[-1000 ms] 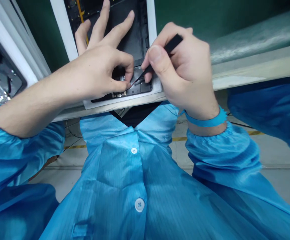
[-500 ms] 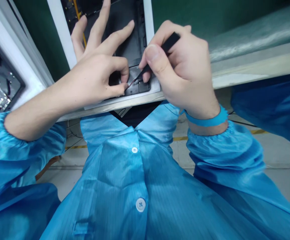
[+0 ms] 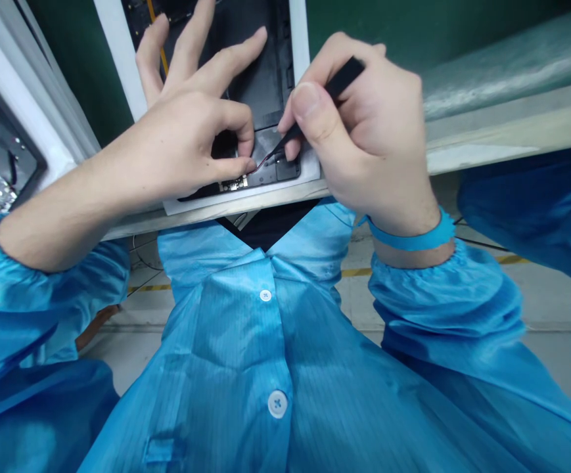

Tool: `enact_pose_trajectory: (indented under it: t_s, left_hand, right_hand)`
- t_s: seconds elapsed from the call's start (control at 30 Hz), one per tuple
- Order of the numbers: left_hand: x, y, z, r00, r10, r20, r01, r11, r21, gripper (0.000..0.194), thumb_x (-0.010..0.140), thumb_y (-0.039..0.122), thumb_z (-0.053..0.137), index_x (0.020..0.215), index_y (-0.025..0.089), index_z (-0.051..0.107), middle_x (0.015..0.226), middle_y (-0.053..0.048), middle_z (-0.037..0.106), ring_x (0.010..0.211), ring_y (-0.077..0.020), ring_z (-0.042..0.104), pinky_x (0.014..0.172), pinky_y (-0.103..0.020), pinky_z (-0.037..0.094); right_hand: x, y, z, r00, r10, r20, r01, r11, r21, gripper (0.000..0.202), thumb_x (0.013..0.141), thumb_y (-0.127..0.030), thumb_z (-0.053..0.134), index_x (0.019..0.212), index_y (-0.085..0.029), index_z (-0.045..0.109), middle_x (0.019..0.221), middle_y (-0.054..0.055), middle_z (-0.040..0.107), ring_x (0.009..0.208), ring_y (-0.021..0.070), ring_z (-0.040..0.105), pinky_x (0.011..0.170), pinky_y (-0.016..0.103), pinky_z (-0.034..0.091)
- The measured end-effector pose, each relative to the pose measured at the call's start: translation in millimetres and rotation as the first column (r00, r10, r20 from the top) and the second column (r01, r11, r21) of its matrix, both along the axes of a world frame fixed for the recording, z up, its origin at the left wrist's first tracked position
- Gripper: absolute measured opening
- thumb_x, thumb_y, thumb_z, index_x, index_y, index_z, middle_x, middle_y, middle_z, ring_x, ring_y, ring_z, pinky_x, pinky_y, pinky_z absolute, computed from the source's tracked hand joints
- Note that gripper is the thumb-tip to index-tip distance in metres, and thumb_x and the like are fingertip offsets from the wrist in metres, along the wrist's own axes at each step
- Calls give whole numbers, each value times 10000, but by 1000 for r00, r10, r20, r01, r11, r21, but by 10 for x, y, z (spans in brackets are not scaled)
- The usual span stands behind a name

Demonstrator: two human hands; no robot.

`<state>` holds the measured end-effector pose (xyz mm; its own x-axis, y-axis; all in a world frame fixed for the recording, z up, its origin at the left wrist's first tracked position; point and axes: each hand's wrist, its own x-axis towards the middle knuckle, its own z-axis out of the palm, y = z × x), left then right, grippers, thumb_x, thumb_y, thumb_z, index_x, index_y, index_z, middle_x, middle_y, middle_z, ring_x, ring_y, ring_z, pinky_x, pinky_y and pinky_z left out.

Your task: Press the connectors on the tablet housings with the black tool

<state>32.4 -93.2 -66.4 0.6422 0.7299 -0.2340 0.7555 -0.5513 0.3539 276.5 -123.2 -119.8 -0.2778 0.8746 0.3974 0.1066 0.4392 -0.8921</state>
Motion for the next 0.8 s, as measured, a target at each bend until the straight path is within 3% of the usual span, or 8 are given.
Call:
enact_pose_trajectory:
  t_s: [0.2, 0.4, 0.53, 0.6, 0.67, 0.73, 0.8]
  left_hand:
    - [38, 19, 53, 1000, -13, -10, 13, 1000, 16, 495, 1075, 586, 644, 963, 147, 844, 1924, 12, 317, 1780, -592, -33, 1323, -886, -70]
    - [51, 51, 82, 999, -39, 1, 39, 999, 0, 561, 1102, 618, 591, 962, 142, 852, 1900, -16, 366, 1751, -647, -45, 1258, -920, -173]
    - [41, 102, 91, 997, -66, 38, 68, 996, -58, 699, 1120, 706, 478, 958, 137, 850, 1893, -22, 366, 1741, -650, -129, 1298, -924, -88]
    - [49, 118, 90, 996, -79, 38, 81, 995, -58, 722, 1125, 715, 455, 948, 135, 847, 1887, -28, 375, 1751, -641, -103, 1313, -912, -93]
    - [68, 122, 84, 996, -84, 11, 84, 996, -34, 704, 1129, 706, 470, 944, 140, 846, 1886, -30, 377, 1762, -630, -44, 1310, -898, -148]
    - [93, 114, 74, 997, -77, -16, 78, 997, 9, 662, 1117, 698, 512, 947, 153, 848, 1900, -18, 355, 1770, -617, 5, 1295, -897, -178]
    - [116, 99, 68, 999, -32, 5, 32, 998, 50, 597, 1065, 696, 601, 918, 175, 854, 1900, 26, 365, 1780, -581, 70, 1335, -858, -140]
  right_hand:
    - [9, -4, 0, 1000, 14, -14, -14, 999, -29, 254, 1154, -313, 602, 908, -270, 648, 768, -36, 694, 678, 162, 700, 650, 352, 418]
    - [15, -24, 2, 1000, 7, -3, -7, 999, -47, 362, 1159, -582, 601, 931, -309, 673, 799, -19, 699, 705, 206, 716, 653, 393, 463]
    - [18, -22, -5, 1000, 11, 27, -10, 998, -55, 411, 1155, -658, 563, 956, -314, 668, 797, -24, 698, 724, 205, 718, 690, 392, 516]
    - [19, -22, -1, 1000, 19, 3, -18, 998, -60, 373, 1154, -626, 592, 963, -318, 678, 800, -21, 700, 730, 209, 717, 769, 410, 570]
    - [23, -24, 8, 1000, 24, -10, -24, 998, -65, 358, 1160, -595, 607, 969, -304, 690, 798, -29, 709, 731, 202, 719, 952, 451, 609]
    - [31, -27, 19, 1000, 24, -9, -25, 997, -67, 376, 1170, -593, 599, 992, -278, 701, 798, -43, 720, 731, 189, 717, 1156, 519, 557]
    - [42, -28, 28, 999, 32, -1, -32, 998, -61, 381, 1174, -590, 595, 1004, -267, 705, 797, -48, 720, 733, 186, 717, 1242, 559, 494]
